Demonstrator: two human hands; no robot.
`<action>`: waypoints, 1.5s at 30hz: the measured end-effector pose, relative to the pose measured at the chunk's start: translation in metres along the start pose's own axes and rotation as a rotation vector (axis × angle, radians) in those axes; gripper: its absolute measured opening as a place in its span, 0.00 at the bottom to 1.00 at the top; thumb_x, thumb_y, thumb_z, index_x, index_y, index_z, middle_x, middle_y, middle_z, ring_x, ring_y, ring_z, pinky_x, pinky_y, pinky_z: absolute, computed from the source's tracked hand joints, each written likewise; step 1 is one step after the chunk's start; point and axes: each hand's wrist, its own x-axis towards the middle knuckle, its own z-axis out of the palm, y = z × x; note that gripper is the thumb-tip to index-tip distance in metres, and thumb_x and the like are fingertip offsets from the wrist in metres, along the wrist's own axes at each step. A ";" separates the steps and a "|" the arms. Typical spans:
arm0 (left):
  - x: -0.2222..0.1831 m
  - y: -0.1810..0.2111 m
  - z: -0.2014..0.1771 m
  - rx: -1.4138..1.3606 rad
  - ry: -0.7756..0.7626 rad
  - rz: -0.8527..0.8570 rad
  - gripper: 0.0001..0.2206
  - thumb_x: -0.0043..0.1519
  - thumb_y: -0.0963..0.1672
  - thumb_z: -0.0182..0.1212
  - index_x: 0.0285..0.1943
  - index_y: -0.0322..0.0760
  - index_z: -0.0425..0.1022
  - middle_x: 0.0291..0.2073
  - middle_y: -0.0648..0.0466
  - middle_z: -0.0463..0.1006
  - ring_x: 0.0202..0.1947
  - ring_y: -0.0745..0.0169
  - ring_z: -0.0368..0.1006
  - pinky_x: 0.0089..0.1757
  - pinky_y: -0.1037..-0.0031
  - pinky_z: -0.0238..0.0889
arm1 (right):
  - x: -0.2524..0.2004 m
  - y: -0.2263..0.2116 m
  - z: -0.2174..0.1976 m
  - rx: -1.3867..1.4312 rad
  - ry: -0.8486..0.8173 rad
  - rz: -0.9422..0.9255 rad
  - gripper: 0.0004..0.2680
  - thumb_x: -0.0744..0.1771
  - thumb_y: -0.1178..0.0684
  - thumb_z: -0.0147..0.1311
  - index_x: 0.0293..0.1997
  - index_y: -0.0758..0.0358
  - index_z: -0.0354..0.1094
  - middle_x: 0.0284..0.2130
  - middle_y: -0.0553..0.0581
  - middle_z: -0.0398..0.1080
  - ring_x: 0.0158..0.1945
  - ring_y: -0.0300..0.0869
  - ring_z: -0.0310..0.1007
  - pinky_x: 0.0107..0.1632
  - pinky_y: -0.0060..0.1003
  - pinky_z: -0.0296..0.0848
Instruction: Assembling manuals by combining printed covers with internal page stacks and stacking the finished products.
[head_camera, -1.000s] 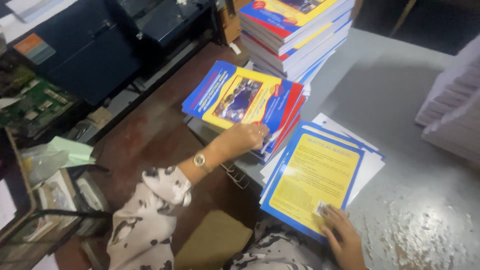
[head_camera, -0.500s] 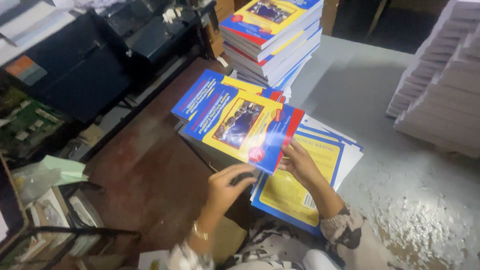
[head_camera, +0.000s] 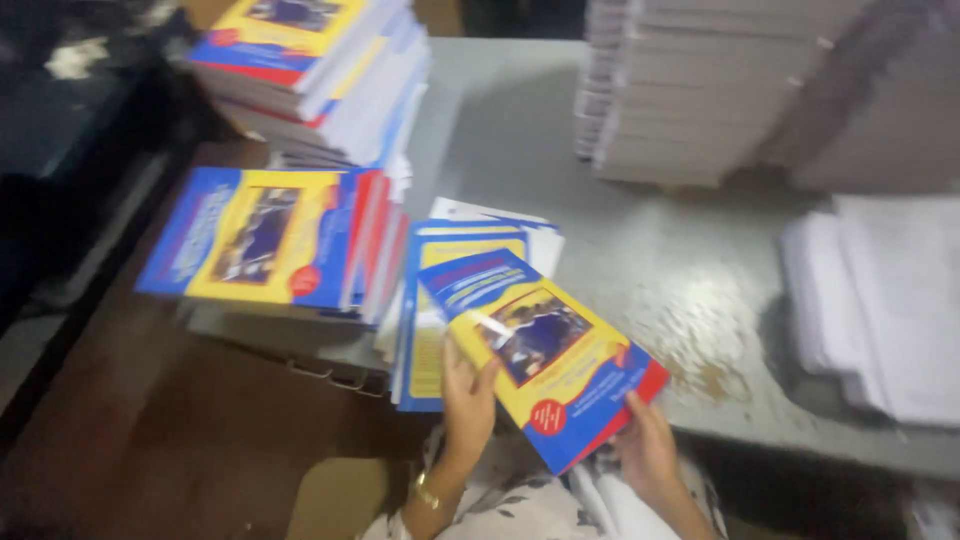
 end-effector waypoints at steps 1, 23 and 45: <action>0.001 -0.001 0.020 0.018 -0.155 0.064 0.36 0.62 0.37 0.57 0.79 0.35 0.42 0.61 0.39 0.74 0.59 0.54 0.72 0.54 0.66 0.69 | -0.015 -0.012 -0.009 0.011 0.092 -0.046 0.15 0.67 0.52 0.54 0.60 0.57 0.64 0.47 0.58 0.76 0.42 0.48 0.77 0.35 0.50 0.76; 0.033 -0.016 0.160 1.077 -0.513 0.267 0.22 0.62 0.44 0.64 0.66 0.37 0.69 0.71 0.41 0.59 0.70 0.38 0.55 0.58 0.47 0.61 | -0.054 -0.072 0.015 0.030 0.464 -0.176 0.16 0.67 0.58 0.52 0.62 0.65 0.57 0.57 0.65 0.70 0.58 0.56 0.72 0.59 0.53 0.74; -0.008 -0.085 0.130 1.278 -1.068 0.446 0.25 0.46 0.55 0.76 0.49 0.42 0.82 0.38 0.54 0.81 0.39 0.53 0.78 0.36 0.64 0.70 | -0.060 -0.101 0.010 0.024 0.288 -0.063 0.21 0.68 0.44 0.43 0.67 0.62 0.56 0.56 0.67 0.70 0.59 0.58 0.72 0.63 0.60 0.70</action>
